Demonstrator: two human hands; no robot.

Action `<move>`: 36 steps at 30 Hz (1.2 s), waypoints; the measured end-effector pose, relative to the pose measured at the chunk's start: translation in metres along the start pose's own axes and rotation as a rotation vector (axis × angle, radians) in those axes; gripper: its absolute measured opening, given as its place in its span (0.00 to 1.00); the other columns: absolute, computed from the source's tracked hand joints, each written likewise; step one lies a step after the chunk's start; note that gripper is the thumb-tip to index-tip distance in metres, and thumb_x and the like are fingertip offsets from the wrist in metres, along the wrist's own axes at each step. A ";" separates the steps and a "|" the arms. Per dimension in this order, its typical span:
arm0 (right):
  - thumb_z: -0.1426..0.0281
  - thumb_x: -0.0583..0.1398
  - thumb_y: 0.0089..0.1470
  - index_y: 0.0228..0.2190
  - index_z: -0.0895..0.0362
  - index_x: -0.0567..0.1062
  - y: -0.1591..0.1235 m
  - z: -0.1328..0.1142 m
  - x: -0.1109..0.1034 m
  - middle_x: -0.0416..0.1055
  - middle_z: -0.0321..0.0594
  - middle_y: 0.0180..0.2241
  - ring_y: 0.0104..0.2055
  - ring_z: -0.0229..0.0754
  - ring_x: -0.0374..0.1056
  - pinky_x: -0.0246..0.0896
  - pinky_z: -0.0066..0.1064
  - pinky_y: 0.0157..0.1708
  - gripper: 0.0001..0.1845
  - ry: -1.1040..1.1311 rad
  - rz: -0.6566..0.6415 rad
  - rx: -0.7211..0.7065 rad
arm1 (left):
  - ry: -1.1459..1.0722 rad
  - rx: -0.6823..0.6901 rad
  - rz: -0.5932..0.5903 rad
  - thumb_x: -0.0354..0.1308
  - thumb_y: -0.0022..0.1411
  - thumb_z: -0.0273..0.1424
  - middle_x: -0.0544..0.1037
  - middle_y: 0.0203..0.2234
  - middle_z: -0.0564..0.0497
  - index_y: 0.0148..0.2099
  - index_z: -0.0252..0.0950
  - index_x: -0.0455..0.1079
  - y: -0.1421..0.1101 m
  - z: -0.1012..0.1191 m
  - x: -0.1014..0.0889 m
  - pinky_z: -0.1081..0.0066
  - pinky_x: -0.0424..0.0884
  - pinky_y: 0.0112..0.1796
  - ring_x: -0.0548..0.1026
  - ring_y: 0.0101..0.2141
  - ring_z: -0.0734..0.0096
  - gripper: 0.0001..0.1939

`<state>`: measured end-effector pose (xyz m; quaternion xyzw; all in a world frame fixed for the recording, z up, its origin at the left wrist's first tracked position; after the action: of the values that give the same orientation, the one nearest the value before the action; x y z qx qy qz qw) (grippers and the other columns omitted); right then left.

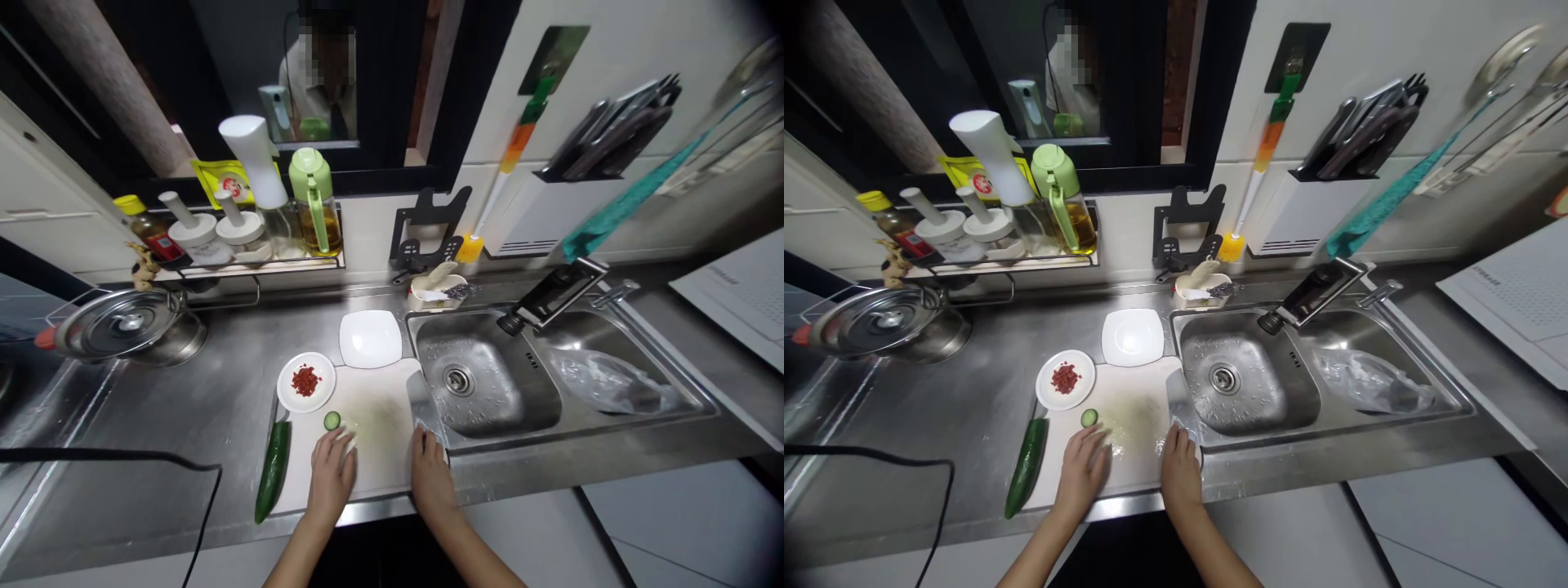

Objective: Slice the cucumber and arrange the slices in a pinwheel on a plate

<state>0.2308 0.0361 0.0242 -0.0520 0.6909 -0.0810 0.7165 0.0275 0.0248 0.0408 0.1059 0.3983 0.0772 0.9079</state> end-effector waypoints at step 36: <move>0.73 0.50 0.58 0.45 0.60 0.70 0.237 -0.002 -0.029 0.72 0.49 0.42 0.51 0.48 0.58 0.54 0.34 0.41 0.15 0.339 -0.190 0.127 | 0.385 -0.668 -0.350 0.49 0.62 0.28 0.75 0.41 0.32 0.47 0.27 0.67 0.223 -0.067 0.062 0.68 0.68 0.39 0.76 0.42 0.58 0.14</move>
<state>0.2385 0.2741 0.0080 -0.0571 0.7872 -0.1992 0.5808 0.0072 0.2629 0.0091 -0.2797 0.5256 0.0649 0.8008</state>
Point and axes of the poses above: each hand's wrist, its own y-axis towards the middle knuckle, its own x-axis out of the palm, z = x × y, the point moved 8 cm from there along y, towards the middle knuckle
